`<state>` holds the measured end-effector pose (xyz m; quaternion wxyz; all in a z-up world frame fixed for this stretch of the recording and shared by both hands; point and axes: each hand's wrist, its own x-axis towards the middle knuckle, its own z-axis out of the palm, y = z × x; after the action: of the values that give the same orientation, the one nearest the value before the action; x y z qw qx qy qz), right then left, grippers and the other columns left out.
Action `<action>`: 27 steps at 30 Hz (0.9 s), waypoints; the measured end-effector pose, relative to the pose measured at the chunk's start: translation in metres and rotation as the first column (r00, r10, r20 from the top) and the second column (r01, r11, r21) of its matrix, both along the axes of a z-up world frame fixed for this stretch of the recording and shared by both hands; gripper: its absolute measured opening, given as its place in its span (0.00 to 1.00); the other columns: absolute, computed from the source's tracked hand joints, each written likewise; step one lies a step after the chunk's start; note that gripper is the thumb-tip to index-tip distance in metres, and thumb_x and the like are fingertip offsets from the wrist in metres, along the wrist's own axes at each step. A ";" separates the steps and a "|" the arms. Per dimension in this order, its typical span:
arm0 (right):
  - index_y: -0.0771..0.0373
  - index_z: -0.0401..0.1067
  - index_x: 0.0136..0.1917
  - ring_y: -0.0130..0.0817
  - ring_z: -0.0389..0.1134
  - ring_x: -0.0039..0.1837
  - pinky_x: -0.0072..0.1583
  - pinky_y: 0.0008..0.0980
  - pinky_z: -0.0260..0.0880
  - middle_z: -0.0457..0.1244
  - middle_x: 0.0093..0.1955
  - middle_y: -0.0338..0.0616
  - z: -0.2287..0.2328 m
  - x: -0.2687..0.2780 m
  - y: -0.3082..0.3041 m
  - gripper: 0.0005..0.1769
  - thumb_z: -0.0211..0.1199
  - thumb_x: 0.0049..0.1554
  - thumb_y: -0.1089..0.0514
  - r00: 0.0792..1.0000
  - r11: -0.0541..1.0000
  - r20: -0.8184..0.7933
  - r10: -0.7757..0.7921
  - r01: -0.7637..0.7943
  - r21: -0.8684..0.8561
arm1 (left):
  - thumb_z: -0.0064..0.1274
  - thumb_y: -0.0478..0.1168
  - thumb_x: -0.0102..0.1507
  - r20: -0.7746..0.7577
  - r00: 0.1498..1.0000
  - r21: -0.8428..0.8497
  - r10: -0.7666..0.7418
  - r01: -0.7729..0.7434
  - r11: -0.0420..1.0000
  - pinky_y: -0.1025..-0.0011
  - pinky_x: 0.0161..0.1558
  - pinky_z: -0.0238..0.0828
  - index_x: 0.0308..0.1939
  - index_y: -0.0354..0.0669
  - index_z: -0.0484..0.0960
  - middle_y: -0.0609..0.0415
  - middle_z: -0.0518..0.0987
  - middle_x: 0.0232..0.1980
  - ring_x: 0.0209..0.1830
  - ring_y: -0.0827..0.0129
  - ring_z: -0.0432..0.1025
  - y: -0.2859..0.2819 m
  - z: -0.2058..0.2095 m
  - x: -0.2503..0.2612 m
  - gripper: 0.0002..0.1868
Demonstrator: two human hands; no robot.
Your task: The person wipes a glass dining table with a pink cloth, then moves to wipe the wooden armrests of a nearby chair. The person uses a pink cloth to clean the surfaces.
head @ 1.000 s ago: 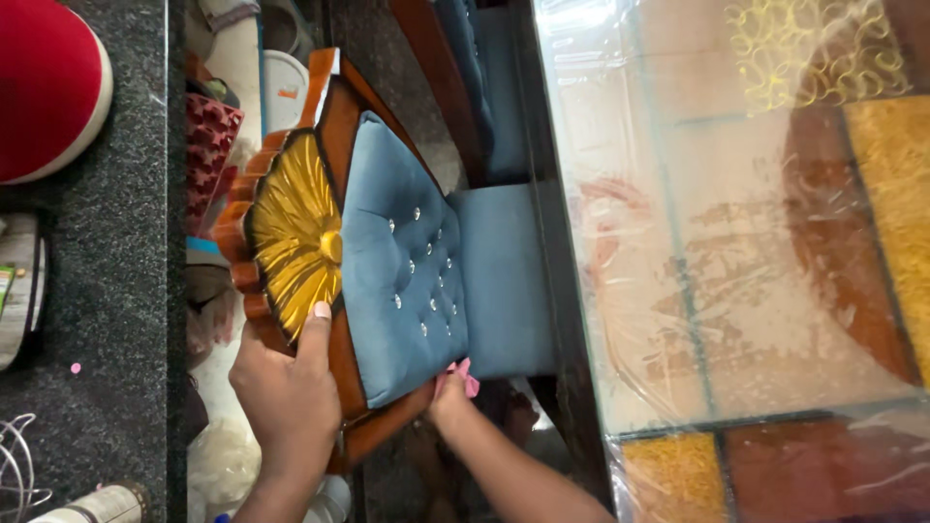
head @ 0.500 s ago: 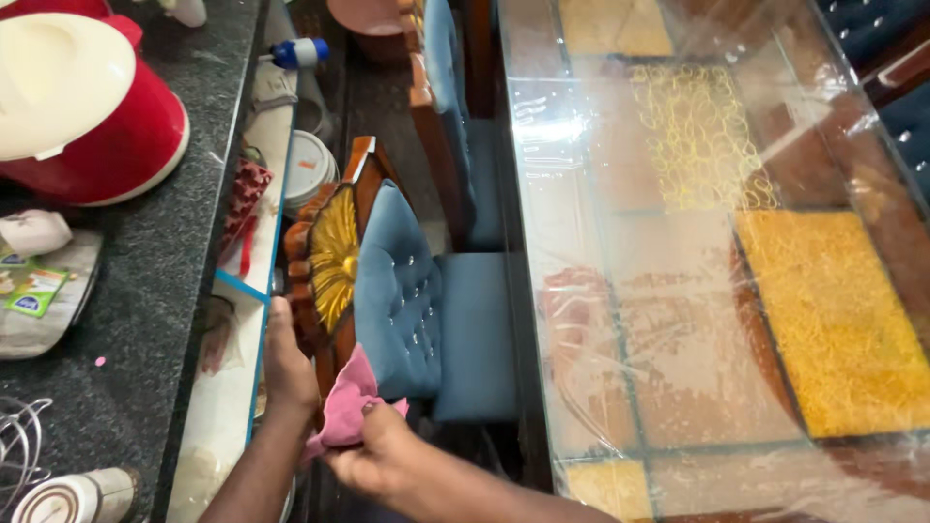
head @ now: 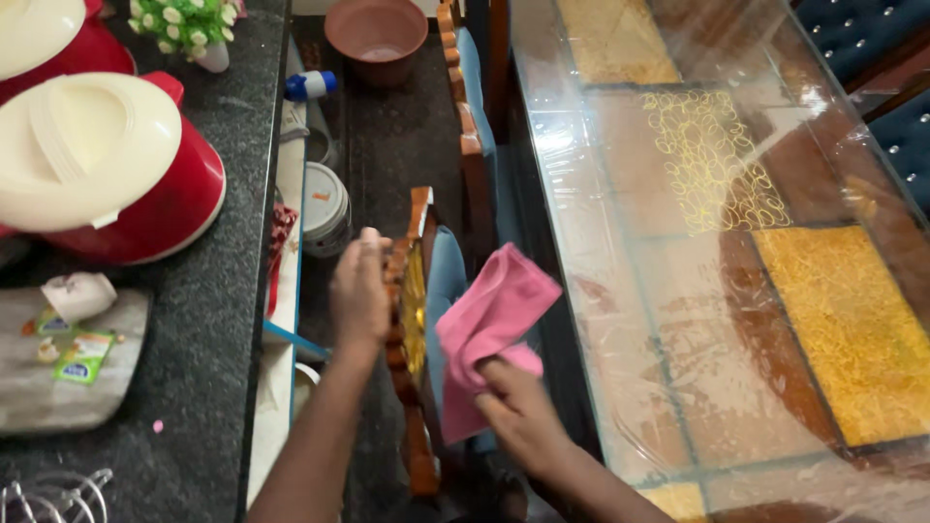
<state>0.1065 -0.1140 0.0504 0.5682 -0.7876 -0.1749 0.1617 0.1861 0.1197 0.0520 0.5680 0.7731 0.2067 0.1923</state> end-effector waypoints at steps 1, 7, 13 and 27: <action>0.70 0.69 0.54 0.40 0.64 0.48 0.52 0.40 0.66 0.62 0.44 0.51 -0.011 0.001 0.013 0.13 0.55 0.58 0.60 0.995 0.998 0.087 0.056 -0.056 0.000 | 0.34 0.58 0.74 0.015 1.000 0.071 -0.009 0.008 0.997 0.63 0.46 0.69 0.43 0.36 0.81 0.48 0.79 0.43 0.42 0.64 0.73 -0.004 0.004 0.004 0.29; 0.72 0.61 0.63 0.45 0.55 0.47 0.48 0.42 0.56 0.57 0.47 0.50 -0.080 0.020 0.086 0.27 0.44 0.71 0.42 0.900 0.977 -0.425 -0.094 0.165 0.134 | 0.41 0.50 0.71 0.010 1.000 -0.064 0.004 -0.003 0.998 0.65 0.43 0.70 0.41 0.37 0.80 0.48 0.79 0.41 0.38 0.64 0.75 -0.019 0.017 -0.003 0.20; 0.61 0.66 0.67 0.23 0.63 0.49 0.48 0.23 0.65 0.63 0.51 0.37 -0.104 0.114 0.119 0.47 0.33 0.63 0.20 0.927 0.887 -0.328 -0.184 0.301 0.351 | 0.43 0.43 0.69 0.014 1.000 -0.184 -0.022 0.024 0.983 0.70 0.38 0.73 0.41 0.36 0.81 0.51 0.78 0.44 0.35 0.70 0.75 -0.023 0.033 -0.010 0.14; 0.71 0.73 0.55 0.28 0.61 0.49 0.53 0.31 0.66 0.65 0.46 0.44 -0.072 0.223 0.121 0.25 0.51 0.73 0.44 0.949 0.927 -0.031 -0.313 0.313 0.209 | 0.47 0.42 0.68 -0.032 0.999 -0.232 -0.021 0.013 0.973 0.69 0.38 0.72 0.43 0.36 0.82 0.51 0.78 0.43 0.34 0.70 0.75 -0.025 0.040 -0.016 0.13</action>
<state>0.3296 0.0070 -0.0215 0.6669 -0.7408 -0.0641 0.0485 0.1701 0.0949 0.0916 0.6524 0.7063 0.2309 0.1489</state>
